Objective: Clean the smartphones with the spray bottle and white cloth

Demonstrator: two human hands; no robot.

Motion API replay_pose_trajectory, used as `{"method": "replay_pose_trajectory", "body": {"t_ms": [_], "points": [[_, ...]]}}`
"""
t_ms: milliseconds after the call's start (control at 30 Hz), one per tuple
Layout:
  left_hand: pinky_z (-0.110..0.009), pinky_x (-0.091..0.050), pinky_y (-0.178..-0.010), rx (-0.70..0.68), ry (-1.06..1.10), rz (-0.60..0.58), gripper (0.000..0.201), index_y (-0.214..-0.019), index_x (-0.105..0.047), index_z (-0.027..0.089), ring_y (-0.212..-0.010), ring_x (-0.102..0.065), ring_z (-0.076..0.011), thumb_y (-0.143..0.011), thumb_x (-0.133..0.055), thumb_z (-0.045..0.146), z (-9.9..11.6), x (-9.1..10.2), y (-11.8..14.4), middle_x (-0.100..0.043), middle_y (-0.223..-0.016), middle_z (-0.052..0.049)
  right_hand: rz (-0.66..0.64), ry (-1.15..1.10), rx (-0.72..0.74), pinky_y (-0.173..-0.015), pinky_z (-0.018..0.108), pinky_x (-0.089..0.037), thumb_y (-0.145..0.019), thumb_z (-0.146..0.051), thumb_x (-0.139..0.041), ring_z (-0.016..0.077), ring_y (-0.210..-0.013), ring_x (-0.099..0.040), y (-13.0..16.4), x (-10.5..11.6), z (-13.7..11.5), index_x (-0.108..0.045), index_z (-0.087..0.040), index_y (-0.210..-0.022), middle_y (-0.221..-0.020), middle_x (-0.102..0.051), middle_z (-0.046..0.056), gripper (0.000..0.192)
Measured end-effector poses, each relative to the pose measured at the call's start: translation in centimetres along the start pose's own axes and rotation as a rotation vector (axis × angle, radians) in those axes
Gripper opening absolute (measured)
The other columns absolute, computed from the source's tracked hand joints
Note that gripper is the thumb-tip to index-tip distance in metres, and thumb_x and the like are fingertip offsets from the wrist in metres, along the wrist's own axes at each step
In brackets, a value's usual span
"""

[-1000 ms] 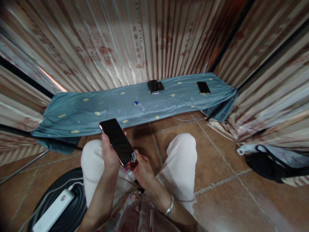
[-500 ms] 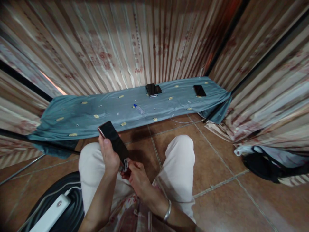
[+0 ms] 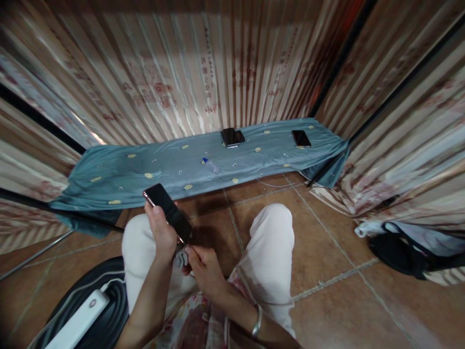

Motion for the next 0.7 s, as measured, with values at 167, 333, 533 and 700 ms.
{"method": "replay_pose_trajectory", "body": {"t_ms": [167, 333, 533, 700], "points": [[-0.024, -0.052, -0.076, 0.222, 0.105, 0.033, 0.047, -0.127, -0.055, 0.023, -0.083, -0.066, -0.0144, -0.087, -0.056, 0.048, -1.6, 0.7, -0.1, -0.067, -0.103, -0.004, -0.053, 0.122, 0.148, -0.053, 0.022, -0.039, -0.093, -0.052, -0.048, 0.0103, -0.054, -0.049, 1.4, 0.9, -3.9, -0.058, -0.019, -0.062, -0.057, -0.054, -0.003, 0.046], [-0.027, -0.056, -0.068, 0.667, 0.337, -0.018, 0.05, -0.109, -0.064, 0.014, -0.067, -0.07, -0.0167, -0.094, -0.036, 0.053, -3.5, 0.0, 1.9, -0.07, -0.076, -0.005, 0.019, 0.133, 0.205, -0.071, 0.025, -0.049, -0.094, -0.043, -0.051, 0.0167, -0.076, -0.063, 1.3, 3.6, -4.9, -0.074, -0.021, -0.088, -0.078, -0.069, 0.001, 0.032], [-0.035, -0.058, -0.073, 0.791, 0.464, -0.03, 0.058, -0.12, -0.06, 0.018, -0.076, -0.073, -0.0214, -0.094, -0.028, 0.059, -3.5, -0.9, 3.1, -0.074, -0.085, -0.008, 0.021, 0.554, 0.516, -0.098, 0.034, -0.049, -0.095, -0.022, -0.05, 0.0199, -0.112, -0.061, 2.5, 2.7, -6.6, -0.064, -0.026, -0.124, -0.123, -0.065, 0.007, 0.032], [-0.04, -0.058, -0.076, 0.932, 0.568, -0.095, 0.061, -0.129, -0.056, 0.022, -0.082, -0.073, -0.0241, -0.092, -0.029, 0.063, -5.2, -1.7, 3.8, -0.074, -0.096, -0.01, -0.169, 1.076, 0.815, -0.092, 0.035, -0.052, -0.094, -0.007, -0.041, 0.0215, -0.104, -0.057, 3.9, -1.4, -6.8, -0.056, -0.015, -0.129, -0.128, -0.058, 0.014, 0.039]]}}
Point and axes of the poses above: each hand's wrist, its own y-axis away from the middle knuckle, its own x-axis out of the back of the hand, z = x × y, the point moved 7 cm from there along -y, towards the middle knuckle
